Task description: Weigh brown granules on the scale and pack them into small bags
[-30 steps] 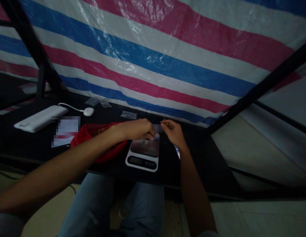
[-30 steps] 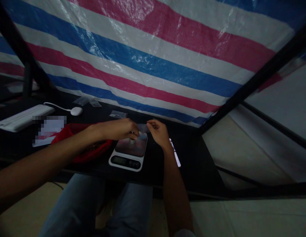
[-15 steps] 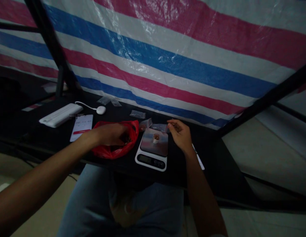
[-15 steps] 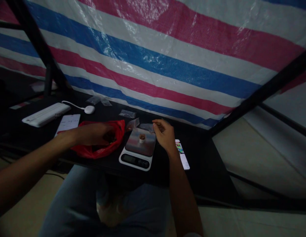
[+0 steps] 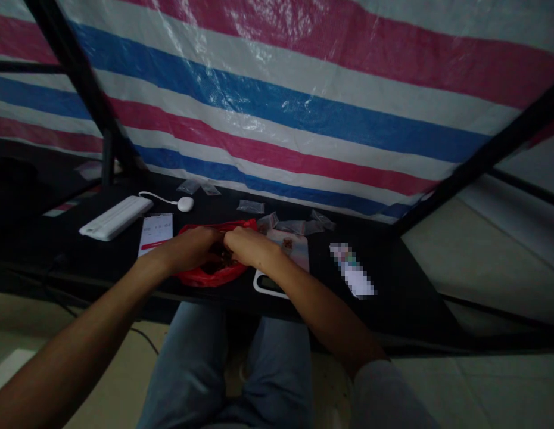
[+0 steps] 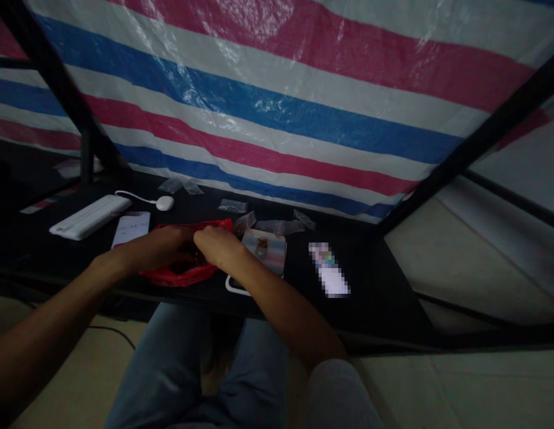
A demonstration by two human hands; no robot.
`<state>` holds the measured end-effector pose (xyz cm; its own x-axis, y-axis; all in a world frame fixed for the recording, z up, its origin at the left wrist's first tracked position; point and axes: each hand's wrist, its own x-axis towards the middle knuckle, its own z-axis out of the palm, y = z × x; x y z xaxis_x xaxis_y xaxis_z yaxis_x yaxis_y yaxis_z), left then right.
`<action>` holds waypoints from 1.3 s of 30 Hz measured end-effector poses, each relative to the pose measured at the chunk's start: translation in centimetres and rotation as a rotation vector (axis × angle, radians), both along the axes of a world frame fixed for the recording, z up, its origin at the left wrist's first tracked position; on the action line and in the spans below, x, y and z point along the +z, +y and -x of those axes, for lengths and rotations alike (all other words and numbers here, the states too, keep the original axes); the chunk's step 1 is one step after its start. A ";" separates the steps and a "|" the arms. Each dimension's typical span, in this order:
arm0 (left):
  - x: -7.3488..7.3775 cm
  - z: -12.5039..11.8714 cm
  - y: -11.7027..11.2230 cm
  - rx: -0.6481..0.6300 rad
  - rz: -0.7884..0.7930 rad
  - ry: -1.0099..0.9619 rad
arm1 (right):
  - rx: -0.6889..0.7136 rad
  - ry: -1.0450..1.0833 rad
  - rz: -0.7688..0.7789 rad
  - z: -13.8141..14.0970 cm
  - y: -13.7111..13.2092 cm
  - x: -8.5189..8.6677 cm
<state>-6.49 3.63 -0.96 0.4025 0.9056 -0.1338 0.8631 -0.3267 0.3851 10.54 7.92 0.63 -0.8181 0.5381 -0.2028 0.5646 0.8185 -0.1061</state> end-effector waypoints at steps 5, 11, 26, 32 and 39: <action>-0.3 0.0 -0.1 -0.023 0.068 -0.010 | 0.005 0.040 0.046 -0.9 0.0 0.3; -0.8 -0.5 0.3 -0.030 0.055 0.025 | 0.041 0.210 0.122 -2.3 0.5 0.0; -1.5 1.1 0.8 -0.068 0.017 -0.119 | -0.331 0.691 0.281 -13.6 1.9 1.9; 1.7 -1.5 1.5 -0.182 -0.106 -0.266 | -0.316 0.627 0.403 -15.6 2.8 0.2; 3.3 -8.3 4.5 -0.351 -0.190 -0.358 | -0.335 0.718 0.321 -15.7 2.9 -0.9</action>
